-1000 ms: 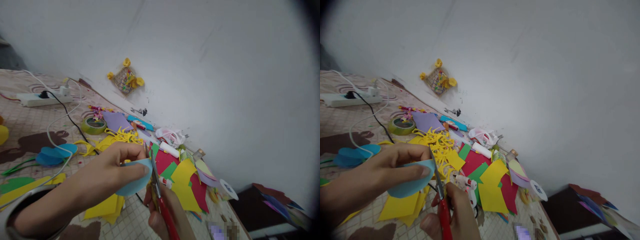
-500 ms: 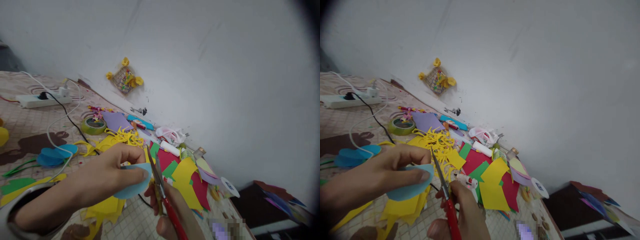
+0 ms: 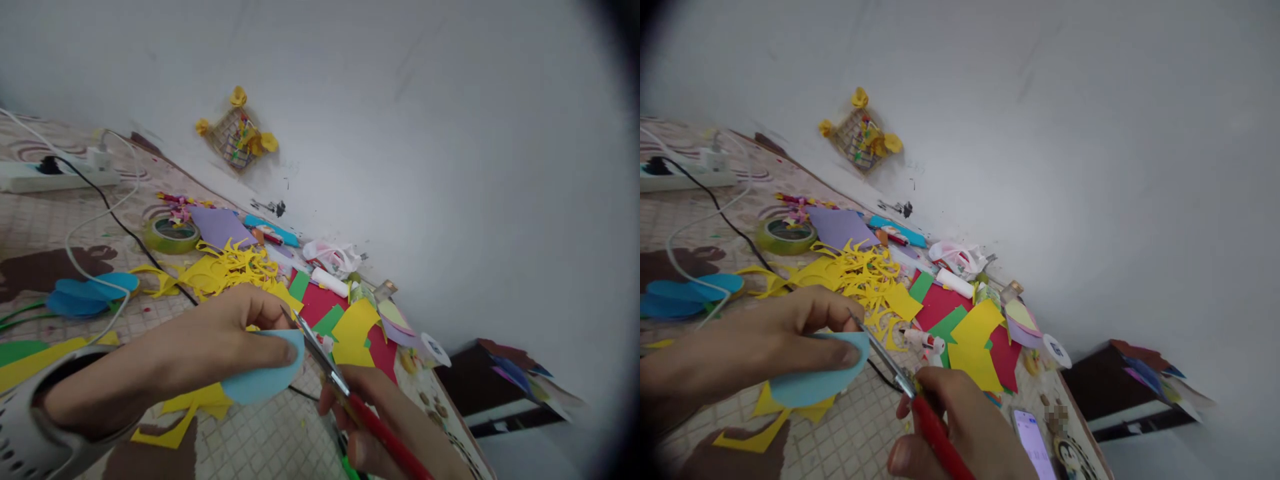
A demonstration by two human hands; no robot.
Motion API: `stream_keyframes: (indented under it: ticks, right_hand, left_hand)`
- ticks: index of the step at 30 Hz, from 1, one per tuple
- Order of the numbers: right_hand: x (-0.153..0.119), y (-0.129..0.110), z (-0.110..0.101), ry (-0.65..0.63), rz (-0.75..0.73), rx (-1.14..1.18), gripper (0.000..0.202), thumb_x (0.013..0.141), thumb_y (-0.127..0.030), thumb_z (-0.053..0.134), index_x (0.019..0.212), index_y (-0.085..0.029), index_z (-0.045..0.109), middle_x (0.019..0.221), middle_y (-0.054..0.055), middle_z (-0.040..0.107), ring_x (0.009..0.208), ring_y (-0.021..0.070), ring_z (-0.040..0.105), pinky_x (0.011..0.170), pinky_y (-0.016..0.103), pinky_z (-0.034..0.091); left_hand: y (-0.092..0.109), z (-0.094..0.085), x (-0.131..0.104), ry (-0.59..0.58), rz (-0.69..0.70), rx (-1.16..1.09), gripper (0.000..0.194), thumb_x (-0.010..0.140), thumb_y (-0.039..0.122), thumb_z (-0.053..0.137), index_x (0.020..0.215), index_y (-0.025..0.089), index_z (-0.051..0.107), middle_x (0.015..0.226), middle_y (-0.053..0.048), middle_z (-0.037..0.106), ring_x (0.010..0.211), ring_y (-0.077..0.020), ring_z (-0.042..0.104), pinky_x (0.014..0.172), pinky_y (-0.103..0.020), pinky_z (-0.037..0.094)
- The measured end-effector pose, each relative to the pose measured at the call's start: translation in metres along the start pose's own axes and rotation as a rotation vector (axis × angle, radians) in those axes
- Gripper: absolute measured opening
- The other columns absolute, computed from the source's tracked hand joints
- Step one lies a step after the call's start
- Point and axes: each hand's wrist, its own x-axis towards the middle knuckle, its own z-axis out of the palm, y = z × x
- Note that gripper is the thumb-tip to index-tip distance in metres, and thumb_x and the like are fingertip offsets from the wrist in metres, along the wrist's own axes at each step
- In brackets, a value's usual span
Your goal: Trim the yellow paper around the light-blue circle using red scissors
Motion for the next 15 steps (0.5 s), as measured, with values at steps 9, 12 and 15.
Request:
stream_keyframes:
  ticks: [9, 12, 15]
  right_hand:
    - [-0.006, -0.017, -0.003, 0.037, -0.035, -0.142, 0.057, 0.084, -0.078, 0.067, 0.111, -0.028, 0.072, 0.08, 0.001, 0.06, 0.066, 0.0184, 0.048, 0.062, 0.032, 0.039]
    - [-0.007, -0.017, -0.004, 0.051, 0.004, -0.138, 0.06, 0.081, -0.082, 0.065, 0.108, -0.029, 0.072, 0.081, 0.001, 0.06, 0.066, 0.0187, 0.048, 0.061, 0.032, 0.039]
    - [-0.009, -0.02, -0.001, 0.074, 0.053, -0.139, 0.067, 0.076, -0.089, 0.063, 0.108, -0.031, 0.074, 0.083, 0.002, 0.061, 0.068, 0.0204, 0.05, 0.061, 0.033, 0.04]
  left_hand:
    - [-0.003, -0.002, -0.003, -0.037, 0.047, -0.007, 0.021, 0.071, 0.041, 0.067, 0.07, 0.02, 0.069, 0.06, 0.005, 0.055, 0.054, -0.0105, 0.043, 0.049, -0.021, 0.032]
    - [-0.001, 0.0, -0.006, -0.041, 0.055, -0.026, 0.021, 0.07, 0.04, 0.065, 0.069, 0.02, 0.069, 0.058, 0.005, 0.054, 0.053, -0.01, 0.042, 0.047, -0.02, 0.031]
    - [0.001, 0.001, -0.007, -0.032, 0.063, -0.034, 0.021, 0.07, 0.04, 0.065, 0.069, 0.019, 0.069, 0.059, 0.005, 0.054, 0.053, -0.0099, 0.042, 0.046, -0.019, 0.031]
